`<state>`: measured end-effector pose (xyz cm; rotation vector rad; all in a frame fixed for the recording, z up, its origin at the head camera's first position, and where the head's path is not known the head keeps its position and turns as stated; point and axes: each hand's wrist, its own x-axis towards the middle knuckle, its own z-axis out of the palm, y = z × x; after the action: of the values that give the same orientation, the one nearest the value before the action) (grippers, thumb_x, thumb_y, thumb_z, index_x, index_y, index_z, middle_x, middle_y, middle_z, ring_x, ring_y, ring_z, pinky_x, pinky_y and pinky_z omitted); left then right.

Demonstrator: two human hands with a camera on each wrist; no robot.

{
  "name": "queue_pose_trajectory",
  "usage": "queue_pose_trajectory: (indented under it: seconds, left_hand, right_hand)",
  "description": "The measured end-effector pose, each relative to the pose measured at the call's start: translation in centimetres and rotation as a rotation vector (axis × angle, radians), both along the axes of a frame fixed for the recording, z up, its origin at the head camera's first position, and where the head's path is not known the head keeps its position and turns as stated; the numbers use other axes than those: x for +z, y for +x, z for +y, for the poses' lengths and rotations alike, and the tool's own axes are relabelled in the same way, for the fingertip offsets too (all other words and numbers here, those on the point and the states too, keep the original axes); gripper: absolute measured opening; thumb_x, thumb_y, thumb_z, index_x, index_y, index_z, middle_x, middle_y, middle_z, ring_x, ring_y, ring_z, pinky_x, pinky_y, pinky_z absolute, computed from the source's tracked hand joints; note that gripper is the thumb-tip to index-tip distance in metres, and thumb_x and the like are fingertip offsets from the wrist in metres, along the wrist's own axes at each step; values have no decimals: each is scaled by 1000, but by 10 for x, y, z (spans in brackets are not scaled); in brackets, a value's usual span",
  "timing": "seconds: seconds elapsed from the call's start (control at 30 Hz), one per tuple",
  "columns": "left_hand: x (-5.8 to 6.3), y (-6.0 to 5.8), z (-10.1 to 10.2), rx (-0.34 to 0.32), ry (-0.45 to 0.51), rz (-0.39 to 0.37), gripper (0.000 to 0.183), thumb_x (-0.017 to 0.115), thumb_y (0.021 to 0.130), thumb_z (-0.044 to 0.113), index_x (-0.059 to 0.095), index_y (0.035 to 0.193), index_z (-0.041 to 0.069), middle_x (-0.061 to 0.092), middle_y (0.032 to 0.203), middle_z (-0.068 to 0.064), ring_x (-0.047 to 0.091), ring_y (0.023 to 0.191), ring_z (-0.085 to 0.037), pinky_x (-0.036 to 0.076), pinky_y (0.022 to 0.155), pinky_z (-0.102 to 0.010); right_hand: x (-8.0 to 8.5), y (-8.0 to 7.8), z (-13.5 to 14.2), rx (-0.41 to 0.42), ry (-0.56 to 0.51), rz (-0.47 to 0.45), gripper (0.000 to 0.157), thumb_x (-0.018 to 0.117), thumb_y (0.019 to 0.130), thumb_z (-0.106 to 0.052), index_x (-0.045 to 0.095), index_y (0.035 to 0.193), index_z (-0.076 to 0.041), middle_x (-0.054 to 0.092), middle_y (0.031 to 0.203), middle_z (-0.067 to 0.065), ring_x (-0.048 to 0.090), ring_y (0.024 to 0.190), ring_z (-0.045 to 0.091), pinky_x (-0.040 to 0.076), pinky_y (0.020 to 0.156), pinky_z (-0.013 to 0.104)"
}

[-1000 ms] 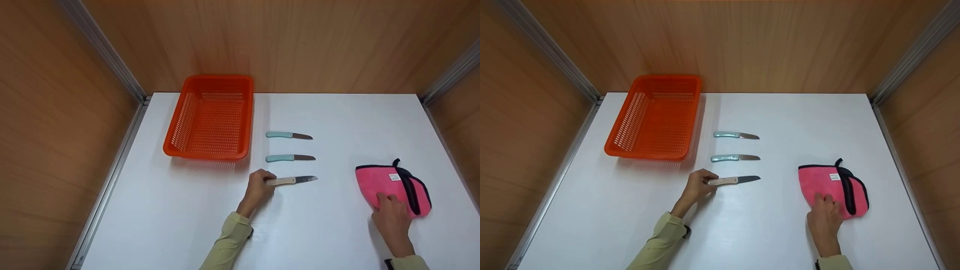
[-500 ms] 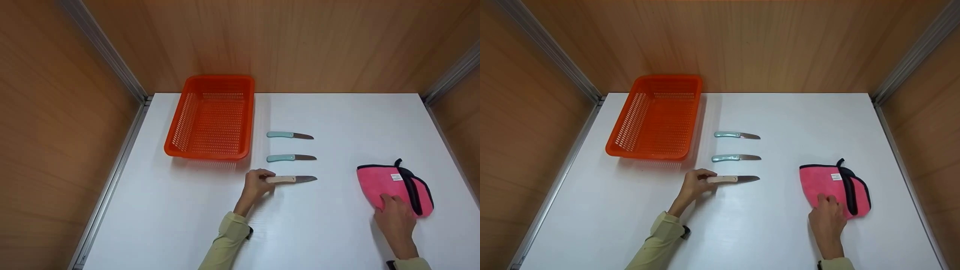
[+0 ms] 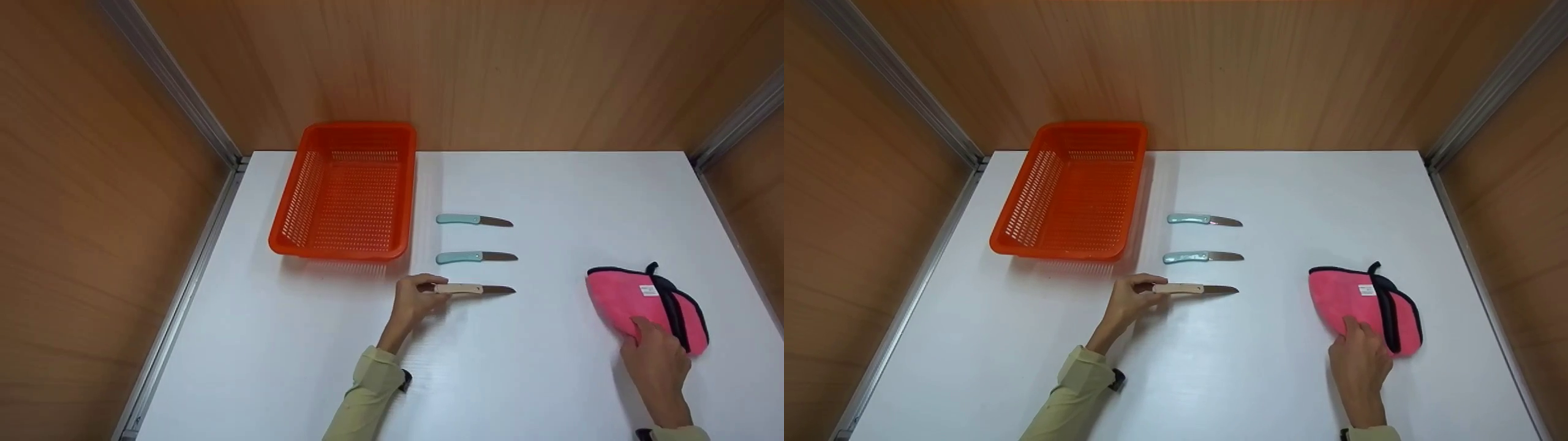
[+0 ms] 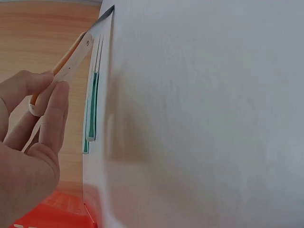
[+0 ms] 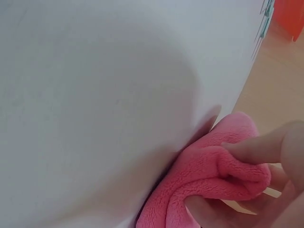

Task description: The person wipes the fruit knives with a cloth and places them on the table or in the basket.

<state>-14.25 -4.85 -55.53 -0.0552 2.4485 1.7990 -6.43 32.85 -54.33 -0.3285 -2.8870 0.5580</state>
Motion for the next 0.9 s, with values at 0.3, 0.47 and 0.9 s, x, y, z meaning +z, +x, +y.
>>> queue_pose_trajectory:
  seconds: [0.3, 0.47, 0.9]
  left_hand:
    - [2, 4, -4, -37, 151, 148, 28, 82, 71, 8, 74, 97, 3, 70, 93, 0, 63, 84, -15, 55, 84, -38]
    - [5, 6, -7, -62, 230, 167, 28, 82, 72, 10, 74, 98, 4, 70, 95, 0, 63, 87, -16, 53, 87, -41]
    - [27, 21, -11, -165, 333, 124, 28, 79, 73, 0, 72, 100, -2, 69, 100, -13, 67, 87, -21, 58, 77, -35]
  right_hand:
    - [14, 2, -2, -49, -53, 84, 21, 65, 78, 3, 62, 96, 12, 59, 71, 25, 54, 60, 37, 38, 40, 37]
    - [24, 2, -4, -67, -54, 130, 18, 63, 77, 1, 60, 92, 12, 56, 68, 23, 48, 55, 31, 32, 40, 32]
    - [45, 2, -8, -80, -200, 257, 27, 70, 80, -7, 66, 101, 9, 65, 79, 24, 46, 51, 11, 36, 46, 10]
